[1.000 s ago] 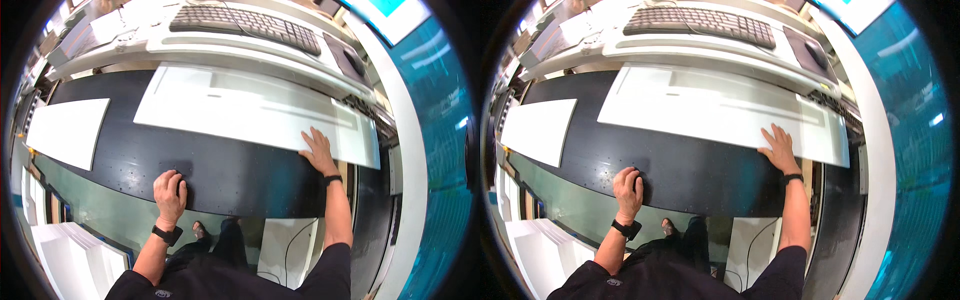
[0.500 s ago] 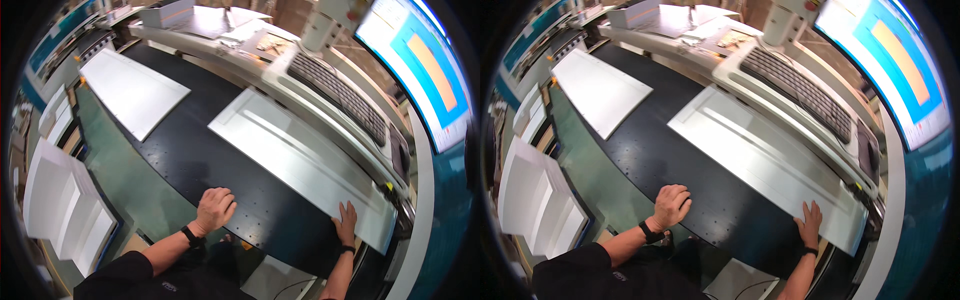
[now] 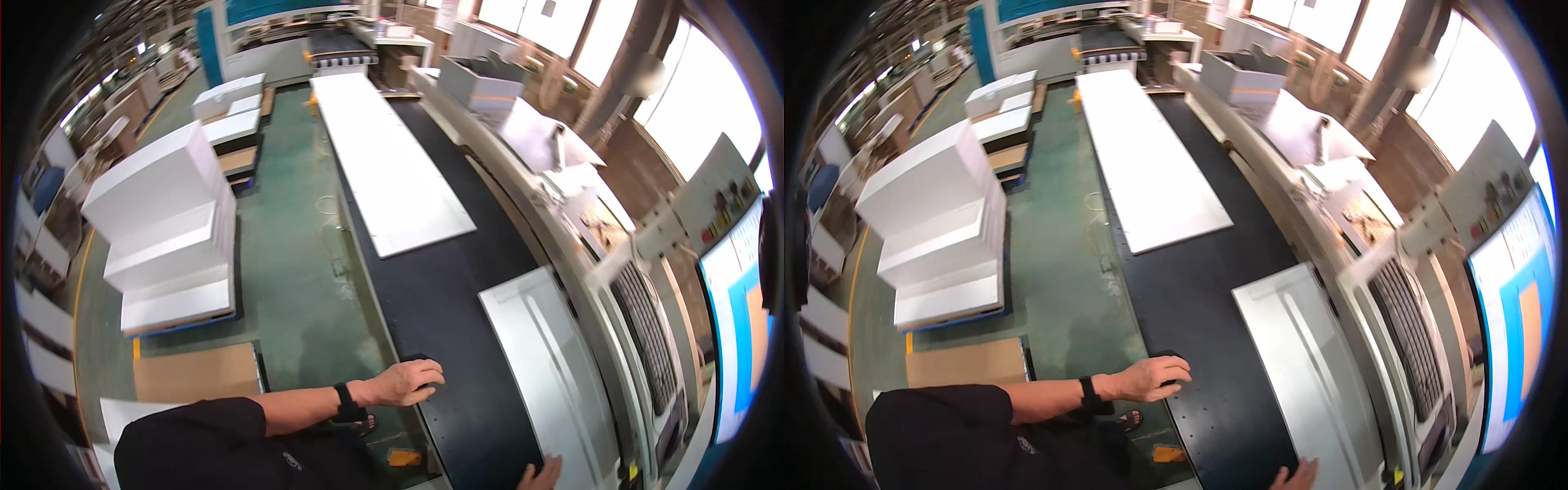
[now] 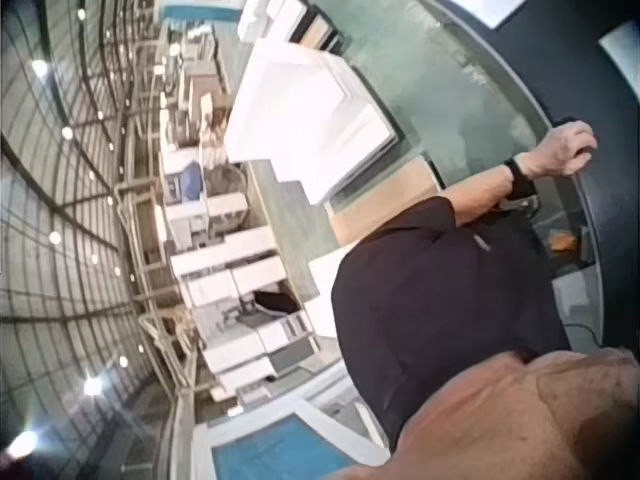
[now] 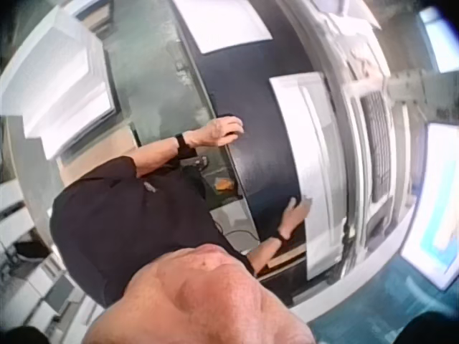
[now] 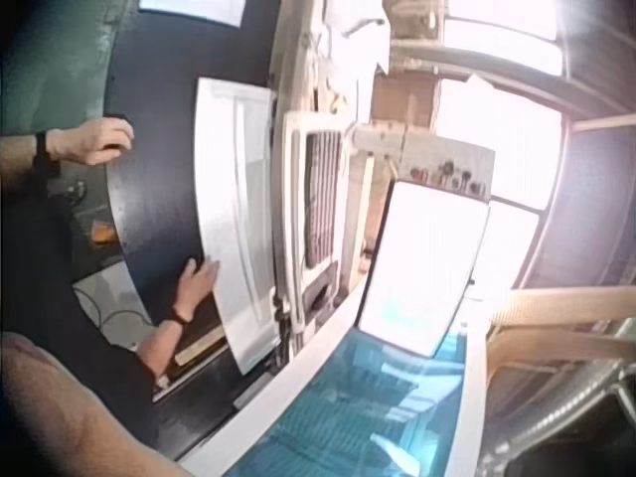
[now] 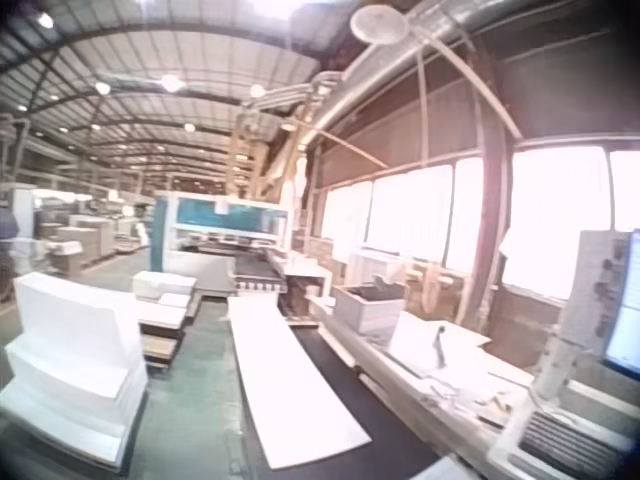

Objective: Trimming and processing white furniture panels at an industrial edge-banding station.

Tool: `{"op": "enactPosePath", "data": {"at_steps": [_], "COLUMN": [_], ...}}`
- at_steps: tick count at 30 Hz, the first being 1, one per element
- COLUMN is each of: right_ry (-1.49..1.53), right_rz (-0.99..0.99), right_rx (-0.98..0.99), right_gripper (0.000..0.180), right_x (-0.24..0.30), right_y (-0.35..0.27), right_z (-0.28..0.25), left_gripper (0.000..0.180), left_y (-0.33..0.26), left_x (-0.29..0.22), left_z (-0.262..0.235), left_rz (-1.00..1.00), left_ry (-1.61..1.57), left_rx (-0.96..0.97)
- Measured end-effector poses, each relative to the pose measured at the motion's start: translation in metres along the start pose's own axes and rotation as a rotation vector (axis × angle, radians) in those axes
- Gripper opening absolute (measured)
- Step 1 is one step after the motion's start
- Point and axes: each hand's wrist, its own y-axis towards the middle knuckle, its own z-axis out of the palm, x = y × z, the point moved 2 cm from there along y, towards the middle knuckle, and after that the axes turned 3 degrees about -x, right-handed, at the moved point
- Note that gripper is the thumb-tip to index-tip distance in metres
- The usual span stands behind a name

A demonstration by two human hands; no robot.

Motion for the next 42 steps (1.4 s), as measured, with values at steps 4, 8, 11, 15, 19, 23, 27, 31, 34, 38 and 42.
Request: {"op": "enactPosePath", "data": {"at_steps": [4, 8, 11, 15, 19, 23, 27, 31, 34, 38, 42], "right_ry": [0.498, 0.767, 0.837, 0.736, 0.731, 0.603, 0.601, 0.553, 0.488, 0.514, 0.656], "right_rz": [-0.255, -0.604, -0.914, -1.056, -1.013, -1.005, -0.995, -1.020, -1.021, -1.026, -1.037], "right_rx": [0.112, 0.212, 0.341, 0.403, 0.416, 0.498, 0.621, 0.747, 0.768, 0.740, 0.751], "right_gripper": [0.037, 0.063, 0.067, 0.053, 0.037, 0.032, 0.031, 0.031, 0.030, 0.030, 0.031], "right_x": [0.214, 0.392, 0.500, 0.598, 0.661, 0.713, 0.750, 0.779, 0.796, 0.829, 0.876], "right_y": [0.059, 0.078, 0.099, 0.126, 0.150, 0.168, 0.182, 0.210, 0.244, 0.301, 0.355], "right_z": [-0.014, 0.044, 0.079, 0.105, 0.129, 0.138, 0.158, 0.180, 0.197, 0.215, 0.220], "left_gripper": [0.027, 0.034, 0.032, 0.035, 0.031, 0.028, 0.024, 0.023, 0.025, 0.029, 0.031], "left_y": [-0.042, -0.094, -0.125, -0.143, -0.183, -0.239, -0.249, -0.231, -0.189, -0.122, -0.057], "left_x": [0.034, 0.090, 0.123, 0.148, 0.189, 0.240, 0.266, 0.313, 0.340, 0.376, 0.400], "left_z": [-0.058, -0.095, -0.125, -0.232, -0.342, -0.421, -0.471, -0.487, -0.503, -0.539, -0.598], "left_rz": [-0.315, -0.740, -0.823, -0.842, -0.791, -0.861, -1.008, -0.982, -0.928, -0.887, -0.836], "left_ry": [-0.146, -0.461, -0.837, -0.705, -0.022, -0.096, -0.224, -0.334, -0.335, -0.353, -0.168], "left_rx": [-0.088, -0.107, 0.033, 0.206, -0.080, -0.376, -0.502, -0.647, -0.651, -0.600, -0.611]}}
